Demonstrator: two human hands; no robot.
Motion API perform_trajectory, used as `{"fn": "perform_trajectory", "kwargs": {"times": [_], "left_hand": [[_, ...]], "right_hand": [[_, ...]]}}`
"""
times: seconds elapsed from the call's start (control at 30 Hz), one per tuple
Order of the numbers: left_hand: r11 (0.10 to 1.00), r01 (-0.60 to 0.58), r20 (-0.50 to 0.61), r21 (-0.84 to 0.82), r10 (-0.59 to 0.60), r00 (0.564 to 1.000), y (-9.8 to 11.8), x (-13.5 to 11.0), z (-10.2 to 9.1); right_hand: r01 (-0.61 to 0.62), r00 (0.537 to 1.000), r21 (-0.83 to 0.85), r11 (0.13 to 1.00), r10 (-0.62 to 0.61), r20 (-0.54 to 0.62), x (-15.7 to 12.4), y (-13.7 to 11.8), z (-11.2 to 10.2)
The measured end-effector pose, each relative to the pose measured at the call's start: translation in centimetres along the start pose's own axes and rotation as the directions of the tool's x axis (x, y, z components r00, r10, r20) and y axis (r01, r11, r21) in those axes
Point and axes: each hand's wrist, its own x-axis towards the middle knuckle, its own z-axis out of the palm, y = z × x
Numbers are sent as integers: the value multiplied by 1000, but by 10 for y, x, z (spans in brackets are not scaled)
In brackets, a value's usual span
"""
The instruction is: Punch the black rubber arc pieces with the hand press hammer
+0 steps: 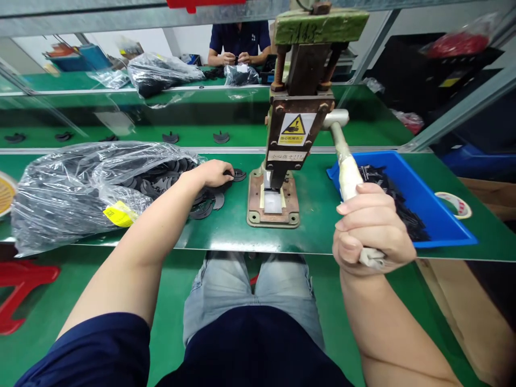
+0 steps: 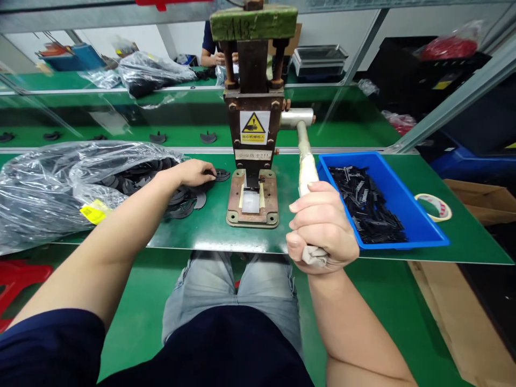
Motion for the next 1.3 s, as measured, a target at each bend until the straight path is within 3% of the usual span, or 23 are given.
{"fn": "perform_trajectory", "kwargs": {"times": [0.1, 0.23, 0.37, 0.47, 0.63, 0.77, 0.83, 0.93, 1.0, 1.07, 1.17, 1.3], "left_hand": [[985, -65, -67, -161, 55, 996, 12, -21, -2], [943, -105, -133, -315, 65, 989, 29, -52, 13], [976, -204, -110, -78, 195, 975, 35, -69, 31], [956, -282, -134, 79, 291, 947, 37, -74, 33], [983, -165, -245, 84, 181, 952, 45, -86, 24], [960, -189, -301, -205, 122, 946, 56, -93, 27], [877, -189, -297, -441, 57, 953, 64, -90, 34], [628, -180, -298, -757, -86, 951, 79, -75, 48], [455, -175, -280, -873, -175, 944, 90, -62, 56], [339, -137, -219, -931, -216, 952, 100, -50, 59], [291, -41, -106, -956, -211, 972, 111, -36, 56], [311, 70, 4, -948, -207, 978, 116, -21, 51]], "right_hand": [[-22, 1000, 0, 1000, 22, 18, 1, -3, -1], [-39, 999, 5, 999, 39, 28, 3, -7, -1], [-45, 998, -5, 999, 46, 41, 4, -7, -3], [-49, 997, 2, 999, 49, 58, 4, -6, -4], [-41, 998, -14, 999, 42, 45, 3, -6, -3], [-30, 999, 3, 1000, 30, 31, 3, -6, -1], [-34, 999, 6, 999, 34, 29, 3, -7, -1], [-39, 999, 6, 999, 39, 37, 3, -7, -2], [-34, 998, 0, 999, 34, 45, 3, -7, -2], [-39, 998, -8, 999, 39, 50, 3, -7, -2], [-41, 998, -4, 999, 41, 41, 3, -7, -1], [-36, 999, 1, 999, 36, 23, 3, -7, 1]]}}
